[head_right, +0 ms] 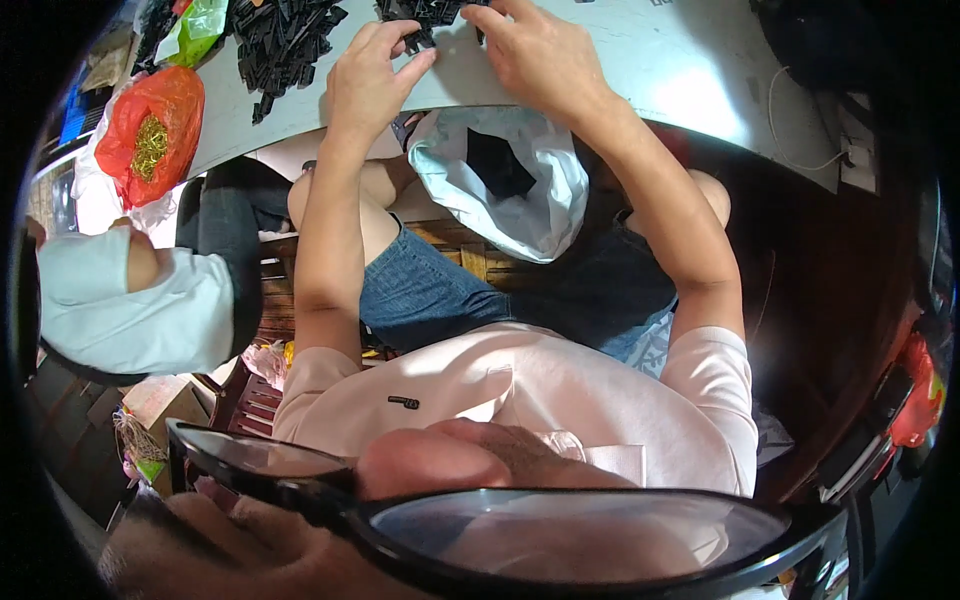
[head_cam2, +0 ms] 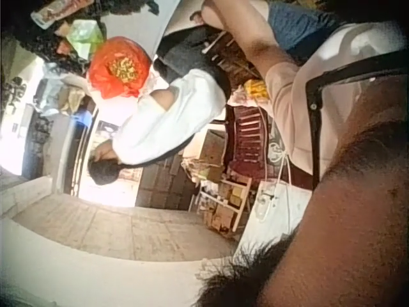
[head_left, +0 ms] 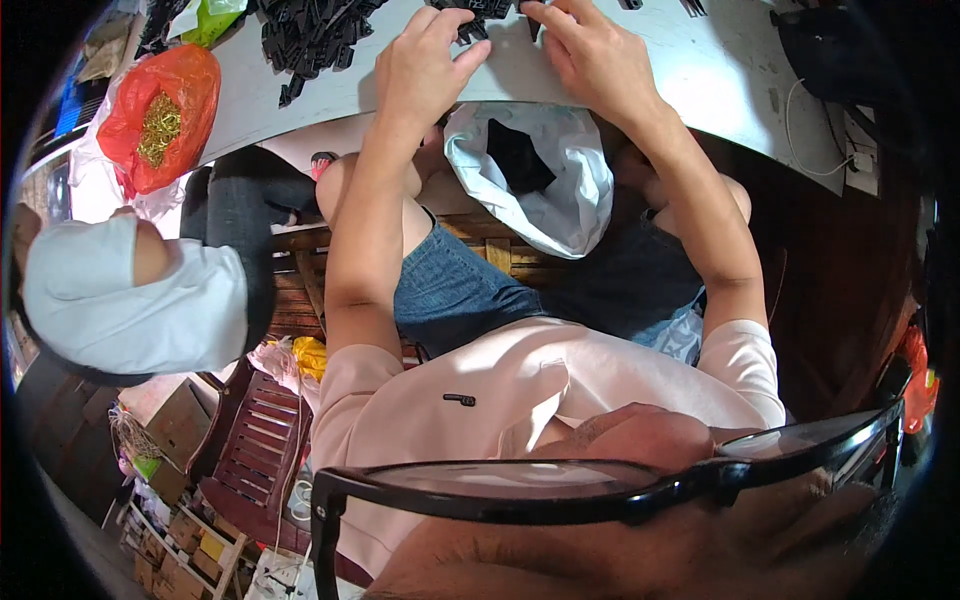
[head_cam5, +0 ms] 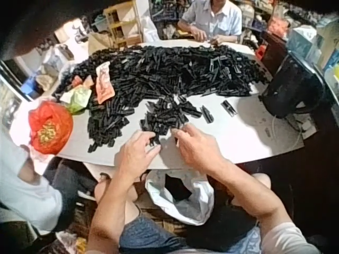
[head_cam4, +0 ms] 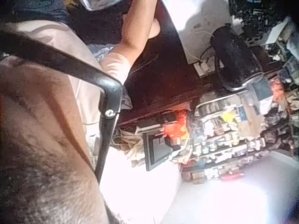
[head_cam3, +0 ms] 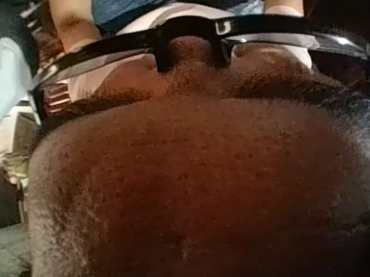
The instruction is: The person picks up plastic components from the table, assembles them together by hand, and places the assembled parts into a plastic bag.
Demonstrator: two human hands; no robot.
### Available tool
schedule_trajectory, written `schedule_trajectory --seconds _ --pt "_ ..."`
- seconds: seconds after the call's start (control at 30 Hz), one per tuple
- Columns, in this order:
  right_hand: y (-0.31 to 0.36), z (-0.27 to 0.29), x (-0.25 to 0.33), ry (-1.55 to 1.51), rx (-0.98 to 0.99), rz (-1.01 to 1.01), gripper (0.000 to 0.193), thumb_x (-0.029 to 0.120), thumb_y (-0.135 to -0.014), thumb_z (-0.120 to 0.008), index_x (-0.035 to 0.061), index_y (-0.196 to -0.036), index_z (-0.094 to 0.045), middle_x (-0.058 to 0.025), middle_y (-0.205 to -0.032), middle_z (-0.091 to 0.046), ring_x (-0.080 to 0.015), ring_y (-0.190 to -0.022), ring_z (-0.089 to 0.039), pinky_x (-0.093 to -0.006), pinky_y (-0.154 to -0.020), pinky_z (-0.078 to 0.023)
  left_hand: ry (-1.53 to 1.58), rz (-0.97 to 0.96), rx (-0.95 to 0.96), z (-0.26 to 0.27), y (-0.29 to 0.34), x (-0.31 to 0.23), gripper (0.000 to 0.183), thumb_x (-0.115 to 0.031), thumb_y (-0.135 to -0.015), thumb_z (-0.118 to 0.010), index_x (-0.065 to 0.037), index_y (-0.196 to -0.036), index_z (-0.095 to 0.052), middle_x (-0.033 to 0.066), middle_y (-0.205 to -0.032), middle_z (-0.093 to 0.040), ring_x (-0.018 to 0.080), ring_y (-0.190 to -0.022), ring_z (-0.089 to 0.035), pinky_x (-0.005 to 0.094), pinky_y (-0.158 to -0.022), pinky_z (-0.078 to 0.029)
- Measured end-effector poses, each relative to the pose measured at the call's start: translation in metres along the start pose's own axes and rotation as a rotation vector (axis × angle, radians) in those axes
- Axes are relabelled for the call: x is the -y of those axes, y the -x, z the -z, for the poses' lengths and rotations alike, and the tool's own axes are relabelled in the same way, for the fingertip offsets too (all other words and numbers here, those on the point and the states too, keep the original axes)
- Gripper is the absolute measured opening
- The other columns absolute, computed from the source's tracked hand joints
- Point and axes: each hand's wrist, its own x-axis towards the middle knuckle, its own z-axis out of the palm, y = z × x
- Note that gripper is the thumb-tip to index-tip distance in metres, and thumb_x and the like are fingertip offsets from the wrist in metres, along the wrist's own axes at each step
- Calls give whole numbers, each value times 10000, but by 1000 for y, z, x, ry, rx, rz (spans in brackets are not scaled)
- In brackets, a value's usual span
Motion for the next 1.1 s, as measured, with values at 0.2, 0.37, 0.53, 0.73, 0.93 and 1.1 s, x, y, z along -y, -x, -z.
schedule_trajectory --seconds 0.2,0.37,0.53,0.73,0.93,1.1 --pt "-4 3 0 119 114 -51 266 106 -913 -617 111 -1170 -686 -125 -1162 -613 -331 -1013 -664 -429 -765 -577 -42 16 -40 -4 4 -4 338 -349 -842 -818 -147 -1103 -745 36 -918 -687 213 -806 -696 366 -705 -563" --pt "-7 13 10 149 283 -133 223 128 -885 -654 96 -1103 -687 -119 -1135 -617 -329 -995 -655 -442 -774 -572 -61 16 -52 -6 5 -14 324 -350 -833 -825 -142 -1069 -750 35 -917 -680 230 -801 -700 378 -689 -565" --pt "-9 16 12 233 315 -137 190 184 -846 -713 69 -996 -698 -117 -1085 -637 -320 -1032 -624 -435 -824 -557 -62 -10 -72 -9 5 -14 326 -342 -826 -826 -134 -1062 -743 52 -973 -669 258 -829 -702 397 -709 -569" --pt "-8 20 14 192 262 -236 212 219 -845 -731 55 -977 -711 -127 -1049 -652 -325 -1034 -620 -429 -851 -545 -16 12 -41 -10 3 -6 332 -305 -845 -798 -136 -1121 -723 71 -1062 -649 283 -870 -701 421 -755 -569" --pt "-7 17 11 164 234 -282 217 240 -879 -705 34 -947 -712 -152 -948 -665 -370 -908 -658 -460 -787 -554 -61 23 6 -6 0 -11 337 -307 -849 -788 -157 -1144 -722 69 -1065 -642 297 -870 -698 431 -758 -573" --pt "-6 16 6 112 188 -368 225 244 -910 -677 24 -942 -709 -183 -870 -686 -406 -810 -676 -472 -716 -554 78 46 103 17 -14 -45 114 -117 -892 -671 -73 -998 -664 165 -979 -613 410 -854 -660 480 -736 -547"
